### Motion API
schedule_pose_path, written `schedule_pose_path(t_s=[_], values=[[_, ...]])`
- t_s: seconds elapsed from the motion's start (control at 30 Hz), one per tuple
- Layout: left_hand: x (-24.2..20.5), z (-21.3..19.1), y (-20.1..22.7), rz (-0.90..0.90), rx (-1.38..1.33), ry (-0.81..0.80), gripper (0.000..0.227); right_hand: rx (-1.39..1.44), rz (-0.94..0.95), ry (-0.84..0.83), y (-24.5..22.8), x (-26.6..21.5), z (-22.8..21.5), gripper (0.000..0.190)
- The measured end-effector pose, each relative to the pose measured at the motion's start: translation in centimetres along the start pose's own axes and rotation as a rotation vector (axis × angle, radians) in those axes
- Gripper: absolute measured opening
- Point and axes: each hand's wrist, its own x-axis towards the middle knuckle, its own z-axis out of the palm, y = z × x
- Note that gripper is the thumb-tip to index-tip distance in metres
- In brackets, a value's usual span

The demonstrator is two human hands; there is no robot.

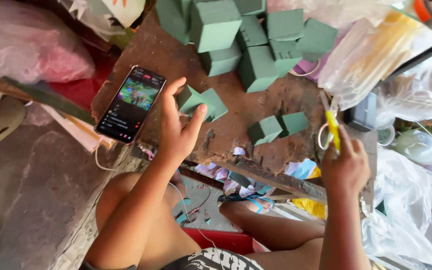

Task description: The person cuts green foam blocks into smaller pieces using a yellow utility knife on a wooden table. They hold each block with one hand and slice it with the other, then place the cut pieces into a white plastic bag. A smartphone playing a video is visible on the table.

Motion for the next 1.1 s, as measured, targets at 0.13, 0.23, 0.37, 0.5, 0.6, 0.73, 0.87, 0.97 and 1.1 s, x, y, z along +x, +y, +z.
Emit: schedule_pose_path(t_s=[0.13,0.23,0.37,0.5,0.6,0.73,0.87,0.97,1.1], values=[[1.9,1.7,-1.9,0.014,-0.083,-0.079,0.074,0.054,-0.119,0.206,-0.5,0.5,1.6,0.035],[3.2,2.9,-3.6,0.083,0.012,-0.084,0.053,0.244,-0.124,0.242,-4.0,1.4,-1.5,0.043],[3.5,3.9,-5.0,0.228,0.138,-0.096,0.054,0.81,-0.21,-0.108,-9.9,2.4,-4.6,0.101],[2.8,3.0,-3.0,0.266,0.22,-0.206,0.065,0.708,-0.218,-0.036,-11.3,2.1,-0.5,0.098],[2.4,3.8,-4.1,0.396,0.218,-0.093,0.056,0.729,-0.158,0.108,-9.7,1.3,1.8,0.069],[1.9,2.2,-3.3,0.466,0.177,-0.08,0.051,0.816,-0.091,0.176,-6.6,-1.3,-4.1,0.067],[0.2,2.1,-0.9,0.507,0.147,-0.006,0.041,0.97,-0.04,0.469,-0.2,-5.7,-8.7,0.065],[-2.1,3.4,2.4,0.453,0.027,0.039,0.038,1.28,0.325,0.725,7.2,-9.3,-7.5,0.061],[-5.1,7.2,7.4,0.432,-0.141,-0.136,0.04,1.174,1.073,0.843,19.4,-12.1,-1.6,0.035]])
